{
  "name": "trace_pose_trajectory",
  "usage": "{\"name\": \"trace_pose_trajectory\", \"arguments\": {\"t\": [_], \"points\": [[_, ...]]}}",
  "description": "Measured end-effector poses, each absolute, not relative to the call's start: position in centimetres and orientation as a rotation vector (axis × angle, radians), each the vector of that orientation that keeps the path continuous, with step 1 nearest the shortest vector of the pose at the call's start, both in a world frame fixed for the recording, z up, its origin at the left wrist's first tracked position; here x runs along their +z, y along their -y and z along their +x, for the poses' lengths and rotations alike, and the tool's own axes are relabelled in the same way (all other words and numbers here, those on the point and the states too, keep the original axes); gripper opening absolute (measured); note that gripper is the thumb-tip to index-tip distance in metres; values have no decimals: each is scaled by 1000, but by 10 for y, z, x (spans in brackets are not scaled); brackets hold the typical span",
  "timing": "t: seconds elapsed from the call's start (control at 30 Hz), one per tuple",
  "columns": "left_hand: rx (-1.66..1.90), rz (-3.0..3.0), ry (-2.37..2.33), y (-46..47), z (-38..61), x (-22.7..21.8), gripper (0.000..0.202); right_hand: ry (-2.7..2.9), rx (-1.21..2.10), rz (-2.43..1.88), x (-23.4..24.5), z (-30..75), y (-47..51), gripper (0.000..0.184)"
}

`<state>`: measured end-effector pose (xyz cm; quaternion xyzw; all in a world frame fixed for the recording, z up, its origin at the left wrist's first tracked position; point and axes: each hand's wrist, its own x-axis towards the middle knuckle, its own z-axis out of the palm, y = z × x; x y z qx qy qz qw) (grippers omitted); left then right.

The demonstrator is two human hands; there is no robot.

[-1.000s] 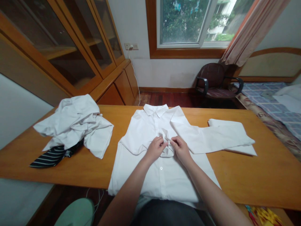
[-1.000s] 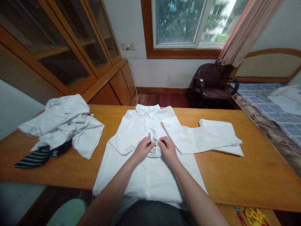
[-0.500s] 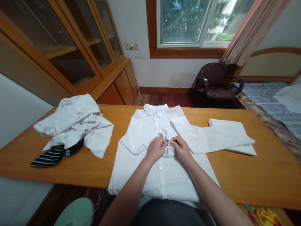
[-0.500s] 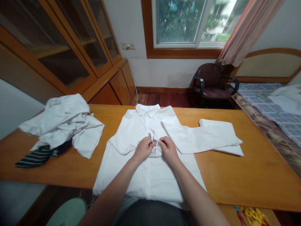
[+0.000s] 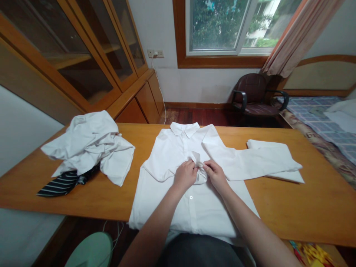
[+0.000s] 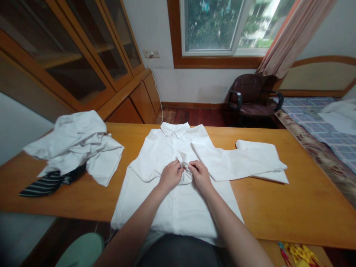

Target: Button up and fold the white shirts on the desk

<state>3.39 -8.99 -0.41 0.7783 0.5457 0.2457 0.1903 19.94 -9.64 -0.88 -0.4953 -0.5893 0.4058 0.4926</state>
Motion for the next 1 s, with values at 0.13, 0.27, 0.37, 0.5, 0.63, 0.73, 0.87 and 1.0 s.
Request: {"name": "trace_pose_trajectory", "arguments": {"t": [0.13, 0.27, 0.37, 0.5, 0.63, 0.73, 0.87, 1.0], "points": [[699, 2210, -1521, 89, 31, -9, 8, 1336, 1025, -1204, -10, 198, 96, 20], [797, 2136, -1488, 90, 26, -7, 16, 1217, 1051, -1246, -8, 196, 97, 24], [887, 2068, -1444, 92, 25, -3, 25, 1154, 1064, -1231, -8, 196, 98, 24], [1030, 1917, -1391, 93, 23, 2, 25, 1111, 1071, -1218, -8, 197, 98, 24], [1124, 1775, -1350, 93, 21, 3, 23, 1081, 1079, -1224, -7, 197, 98, 25], [1168, 1711, -1320, 93, 19, 3, 23, 1063, 1093, -1227, -7, 196, 99, 27], [1199, 1675, -1276, 93, 19, 3, 24, 1069, 1096, -1211, -7, 194, 100, 27], [1219, 1669, -1261, 91, 19, 1, 26, 1086, 1091, -1213, -5, 193, 101, 27]]}}
